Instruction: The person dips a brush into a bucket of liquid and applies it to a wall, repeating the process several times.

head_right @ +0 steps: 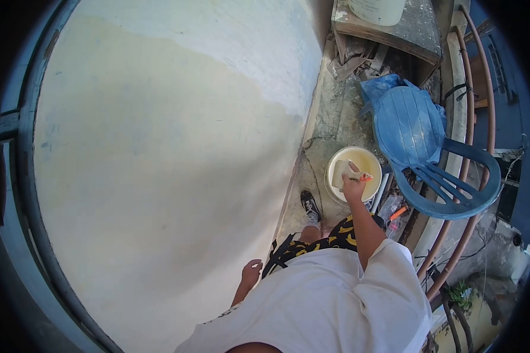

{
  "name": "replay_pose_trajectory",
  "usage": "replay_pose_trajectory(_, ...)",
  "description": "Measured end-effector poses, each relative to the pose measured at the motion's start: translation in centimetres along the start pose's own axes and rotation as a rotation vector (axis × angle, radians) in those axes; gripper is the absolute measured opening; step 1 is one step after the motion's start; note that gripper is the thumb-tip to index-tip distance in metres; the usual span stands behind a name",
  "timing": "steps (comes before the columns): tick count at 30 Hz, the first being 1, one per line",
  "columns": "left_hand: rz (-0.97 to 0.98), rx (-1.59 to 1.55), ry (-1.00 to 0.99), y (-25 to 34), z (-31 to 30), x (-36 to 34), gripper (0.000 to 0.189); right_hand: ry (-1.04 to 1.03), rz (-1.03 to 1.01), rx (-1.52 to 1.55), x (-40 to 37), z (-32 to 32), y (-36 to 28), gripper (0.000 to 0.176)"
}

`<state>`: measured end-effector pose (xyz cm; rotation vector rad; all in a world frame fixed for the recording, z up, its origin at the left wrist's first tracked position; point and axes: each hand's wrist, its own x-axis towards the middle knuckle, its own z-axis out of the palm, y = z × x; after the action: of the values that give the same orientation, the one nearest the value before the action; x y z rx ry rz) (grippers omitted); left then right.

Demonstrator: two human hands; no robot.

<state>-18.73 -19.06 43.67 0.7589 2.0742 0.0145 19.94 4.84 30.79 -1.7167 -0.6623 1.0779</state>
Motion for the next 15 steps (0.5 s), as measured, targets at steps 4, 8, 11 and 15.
replay_pose_trajectory(4, 0.166, 0.156, -0.096, 5.1, 1.3, -0.7, 0.033, -0.028, -0.006, 0.077, 0.3, -1.4, 1.5, 0.046)
replay_pose_trajectory(8, 0.438, 0.353, -0.342, 1.8, 4.3, 3.1, 0.033, -0.111, -0.089, 0.166, 0.1, -1.8, 0.9, 0.046)
replay_pose_trajectory(11, 0.376, 0.422, -0.469, 4.1, 4.0, 3.0, 0.030, -0.130, -0.097, 0.244, -0.2, -1.9, 0.7, 0.047)
replay_pose_trajectory(15, 0.281, 0.382, -0.659, 8.7, 0.9, 0.9, 0.028, -0.107, -0.062, 0.298, -0.5, -1.7, 0.4, 0.048)
